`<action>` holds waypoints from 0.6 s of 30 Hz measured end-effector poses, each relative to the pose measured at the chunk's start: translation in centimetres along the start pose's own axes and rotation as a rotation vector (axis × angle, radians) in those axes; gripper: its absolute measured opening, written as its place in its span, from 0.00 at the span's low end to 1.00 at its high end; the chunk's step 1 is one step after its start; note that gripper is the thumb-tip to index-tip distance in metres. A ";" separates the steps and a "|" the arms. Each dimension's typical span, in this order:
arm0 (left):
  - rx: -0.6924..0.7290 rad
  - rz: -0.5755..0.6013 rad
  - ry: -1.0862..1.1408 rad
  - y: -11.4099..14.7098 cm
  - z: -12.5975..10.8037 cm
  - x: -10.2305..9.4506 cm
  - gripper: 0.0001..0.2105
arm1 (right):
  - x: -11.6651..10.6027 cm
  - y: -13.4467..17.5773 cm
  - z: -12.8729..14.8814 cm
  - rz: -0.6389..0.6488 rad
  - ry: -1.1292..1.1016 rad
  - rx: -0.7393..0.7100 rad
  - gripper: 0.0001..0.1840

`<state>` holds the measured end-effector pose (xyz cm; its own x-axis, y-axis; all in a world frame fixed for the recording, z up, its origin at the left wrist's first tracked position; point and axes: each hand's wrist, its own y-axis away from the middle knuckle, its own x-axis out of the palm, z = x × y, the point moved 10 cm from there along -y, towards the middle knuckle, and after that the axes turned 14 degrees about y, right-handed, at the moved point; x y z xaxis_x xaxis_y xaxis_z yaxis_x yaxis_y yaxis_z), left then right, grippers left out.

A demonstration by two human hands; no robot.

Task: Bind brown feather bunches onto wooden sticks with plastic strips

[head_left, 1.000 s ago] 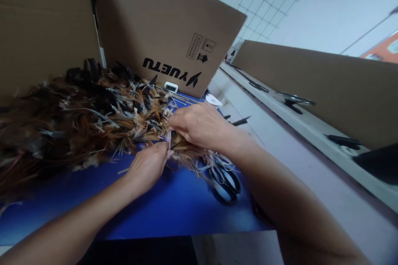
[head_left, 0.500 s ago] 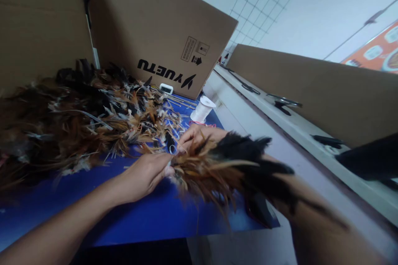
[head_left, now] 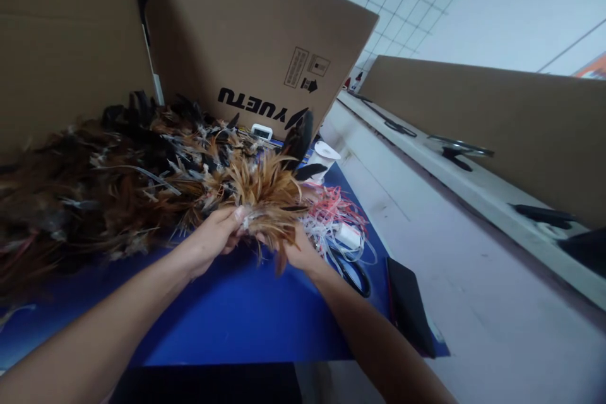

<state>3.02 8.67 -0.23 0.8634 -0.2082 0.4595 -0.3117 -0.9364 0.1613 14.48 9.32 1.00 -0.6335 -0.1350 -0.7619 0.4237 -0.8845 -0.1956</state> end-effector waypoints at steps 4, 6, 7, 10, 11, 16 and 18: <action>-0.045 -0.009 0.091 -0.4 0.5 -0.5 0.18 | 0.2 0.2 0.7 -0.055 -0.121 -0.059 0.12; -0.060 -0.027 0.137 -0.6 0.7 -0.8 0.17 | 0.1 -0.1 0.6 -0.081 -0.033 -0.049 0.11; -0.068 -0.034 0.161 -0.7 0.7 -1.0 0.16 | 0.1 -0.3 0.6 -0.091 0.022 -0.050 0.11; -0.089 -0.058 0.227 -0.8 0.7 -1.3 0.12 | -0.4 -0.8 1.0 -0.123 0.183 -0.088 0.10; -0.095 -0.064 0.244 -0.8 0.7 -1.4 0.11 | -0.6 -0.9 1.3 -0.136 0.232 -0.103 0.11; -0.126 -0.082 0.280 -0.7 0.6 -1.5 0.10 | -1.3 -0.7 2.1 -0.149 0.254 -0.123 0.13; -0.150 -0.093 0.292 -0.7 0.8 -1.6 0.10 | -1.1 -0.5 2.2 -0.115 0.155 -0.131 0.14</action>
<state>2.14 9.44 -1.75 0.7478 -0.0136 0.6638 -0.3100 -0.8913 0.3309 13.55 8.96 3.28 -0.5797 0.0422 -0.8138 0.4411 -0.8234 -0.3569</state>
